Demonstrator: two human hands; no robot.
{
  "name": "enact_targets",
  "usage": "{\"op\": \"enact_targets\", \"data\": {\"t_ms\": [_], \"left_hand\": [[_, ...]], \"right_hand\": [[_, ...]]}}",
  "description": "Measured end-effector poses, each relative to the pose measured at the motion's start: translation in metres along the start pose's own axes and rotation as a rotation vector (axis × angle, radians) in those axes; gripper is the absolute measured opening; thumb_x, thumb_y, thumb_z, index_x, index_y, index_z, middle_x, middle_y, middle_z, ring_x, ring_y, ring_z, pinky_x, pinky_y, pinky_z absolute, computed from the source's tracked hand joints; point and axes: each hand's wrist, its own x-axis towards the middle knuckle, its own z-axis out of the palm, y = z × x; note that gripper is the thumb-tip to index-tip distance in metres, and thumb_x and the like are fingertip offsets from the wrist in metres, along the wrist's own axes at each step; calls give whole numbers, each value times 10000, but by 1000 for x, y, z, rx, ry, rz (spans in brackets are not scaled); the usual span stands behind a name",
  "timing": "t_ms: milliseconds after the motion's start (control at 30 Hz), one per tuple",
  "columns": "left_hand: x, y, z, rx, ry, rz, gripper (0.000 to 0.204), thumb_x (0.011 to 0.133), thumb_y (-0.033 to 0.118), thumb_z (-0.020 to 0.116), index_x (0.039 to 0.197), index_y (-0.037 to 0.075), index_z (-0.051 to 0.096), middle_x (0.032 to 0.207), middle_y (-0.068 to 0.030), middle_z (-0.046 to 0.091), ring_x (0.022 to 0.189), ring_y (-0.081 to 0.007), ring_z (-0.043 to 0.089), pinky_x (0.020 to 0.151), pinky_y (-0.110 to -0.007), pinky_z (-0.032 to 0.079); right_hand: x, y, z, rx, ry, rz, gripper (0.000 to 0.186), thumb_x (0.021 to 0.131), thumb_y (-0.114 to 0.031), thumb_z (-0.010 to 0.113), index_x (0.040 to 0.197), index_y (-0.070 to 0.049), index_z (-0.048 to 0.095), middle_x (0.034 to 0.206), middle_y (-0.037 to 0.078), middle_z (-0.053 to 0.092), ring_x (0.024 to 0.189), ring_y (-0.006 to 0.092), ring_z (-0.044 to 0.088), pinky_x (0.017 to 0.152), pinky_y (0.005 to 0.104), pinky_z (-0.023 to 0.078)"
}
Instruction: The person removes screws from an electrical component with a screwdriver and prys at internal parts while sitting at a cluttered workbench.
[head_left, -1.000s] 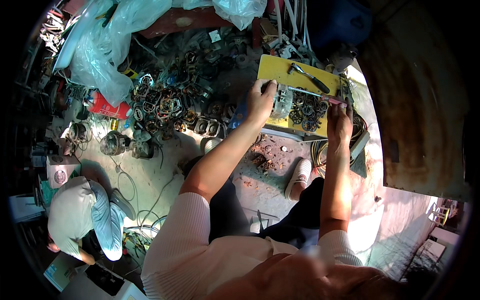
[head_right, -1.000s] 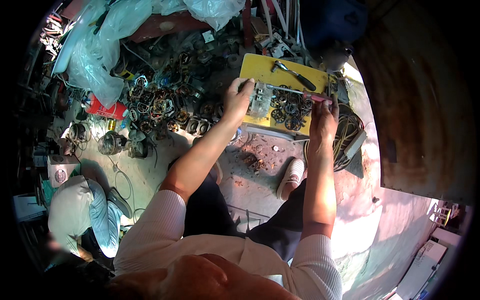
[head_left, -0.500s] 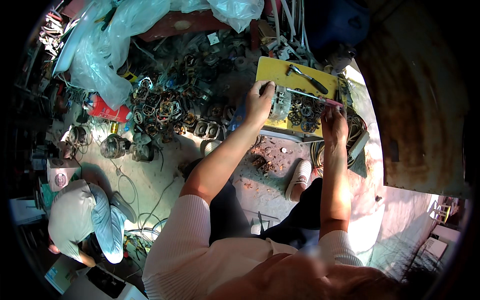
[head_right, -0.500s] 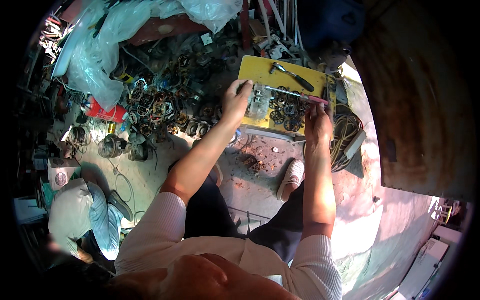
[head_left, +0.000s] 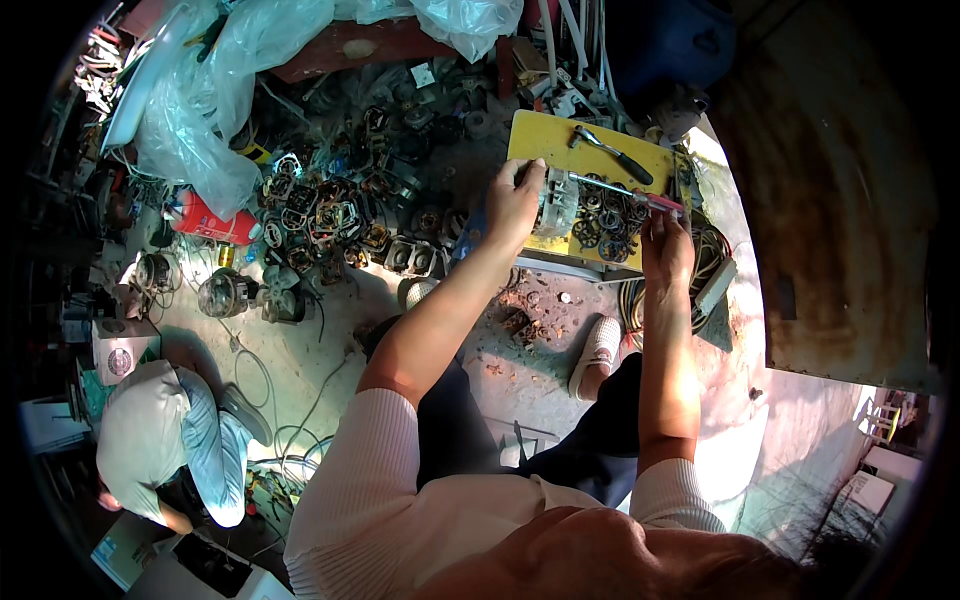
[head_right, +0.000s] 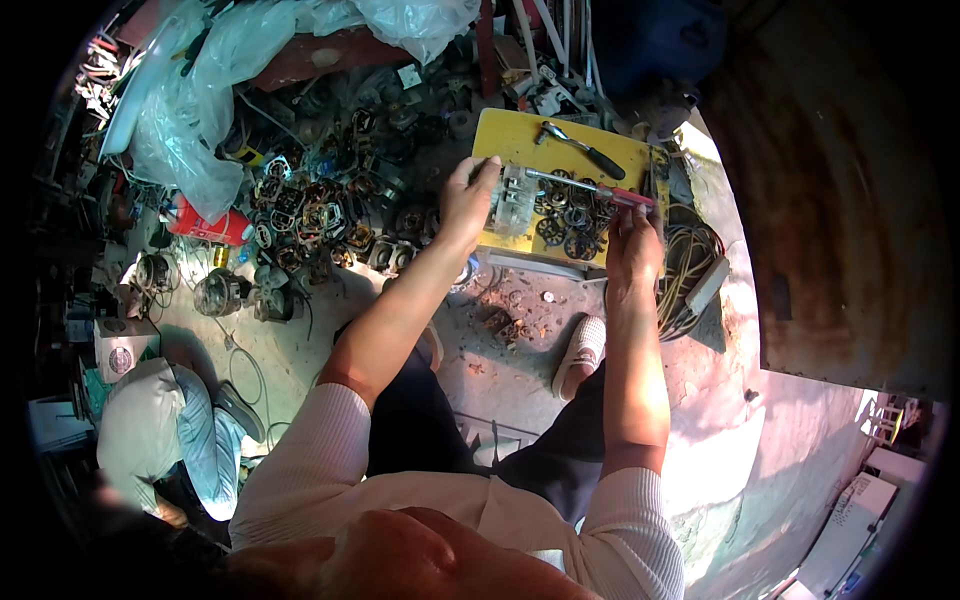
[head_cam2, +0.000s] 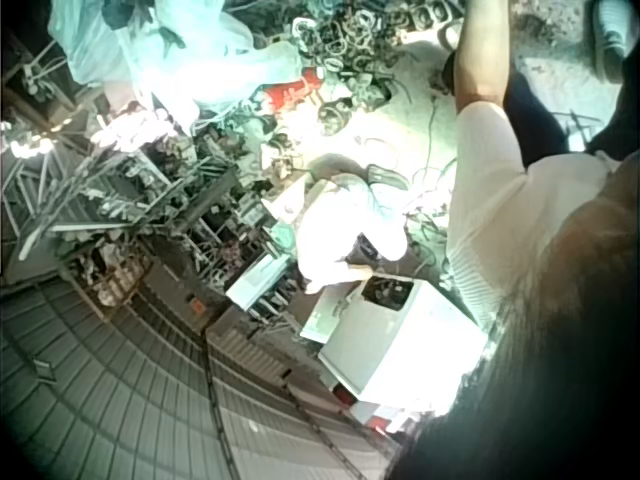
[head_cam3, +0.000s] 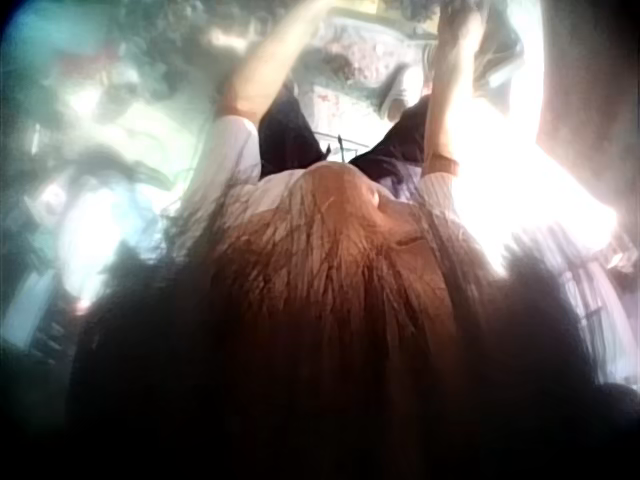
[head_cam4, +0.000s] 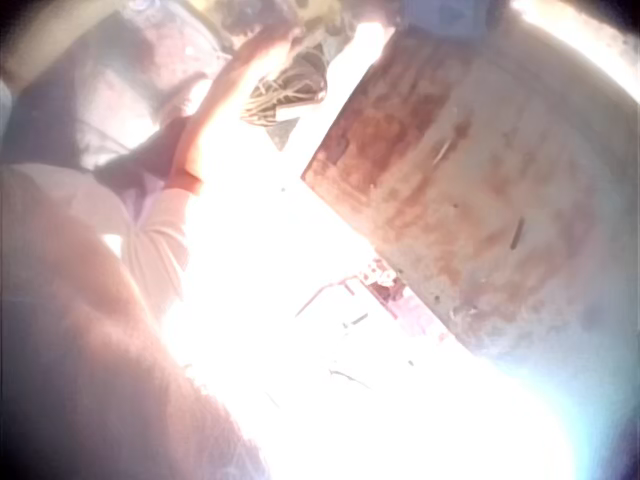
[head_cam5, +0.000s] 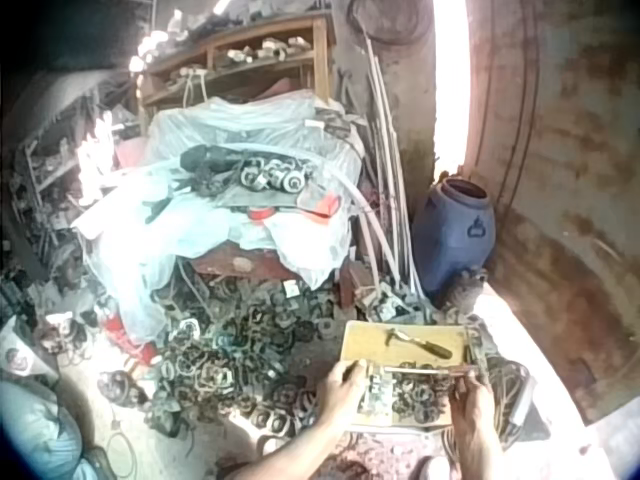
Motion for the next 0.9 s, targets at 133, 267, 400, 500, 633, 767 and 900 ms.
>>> {"op": "enact_targets", "data": {"t_ms": [133, 267, 400, 500, 633, 767, 900], "left_hand": [[-1, 1, -2, -45, -1, -24, 240, 914, 233, 622, 1025, 20, 615, 975, -17, 630, 921, -82, 544, 822, -237, 418], [-2, 2, 0, -88, -59, -69, 182, 897, 179, 628, 1008, 36, 613, 985, -16, 628, 941, -84, 551, 832, -234, 419], [0, 0, 5, -99, -33, -44, 159, 870, 143, 638, 977, 27, 623, 882, -5, 621, 811, -66, 537, 723, -220, 421], [-1, 3, 8, -55, -55, -74, 196, 889, 170, 632, 1025, 30, 613, 992, -28, 627, 941, -91, 549, 838, -236, 418], [-3, 6, 11, -6, -41, -62, 229, 894, 195, 628, 1034, 14, 610, 992, -37, 626, 936, -97, 546, 835, -243, 419], [-3, 5, 11, 25, -50, -36, 249, 901, 209, 621, 1041, 3, 608, 983, -42, 623, 925, -100, 541, 828, -247, 419], [-3, 5, 15, 26, -48, -19, 260, 904, 220, 622, 1043, 0, 607, 980, -40, 621, 920, -97, 536, 826, -246, 418]], "right_hand": [[-11, 0, 11, -19, -47, -43, 360, 961, -105, 523, 1308, -76, 432, 1050, 50, 578, 885, 131, 573, 742, 255, 474], [5, 1, -3, 20, -99, -60, 296, 966, -61, 478, 1259, -32, 451, 1048, 89, 601, 937, 180, 601, 782, 279, 501], [11, -1, -6, 55, -56, -33, 370, 952, -24, 484, 1308, 34, 399, 1182, 128, 548, 1101, 214, 561, 897, 329, 518], [15, -5, -8, 74, -79, -18, 350, 957, -15, 459, 1291, 67, 399, 1255, 156, 507, 1168, 239, 528, 966, 363, 494], [2, -12, -3, -40, -29, 18, 243, 975, -144, 500, 1203, -59, 500, 930, 23, 582, 782, 92, 563, 732, 250, 508], [-18, -23, 20, -67, 2, 12, 186, 982, -189, 501, 1129, -78, 516, 826, 2, 558, 671, 85, 503, 672, 238, 473], [6, -16, -3, 25, -144, -51, 191, 985, -172, 489, 1146, -72, 506, 980, 49, 599, 883, 135, 588, 740, 293, 510]]}}
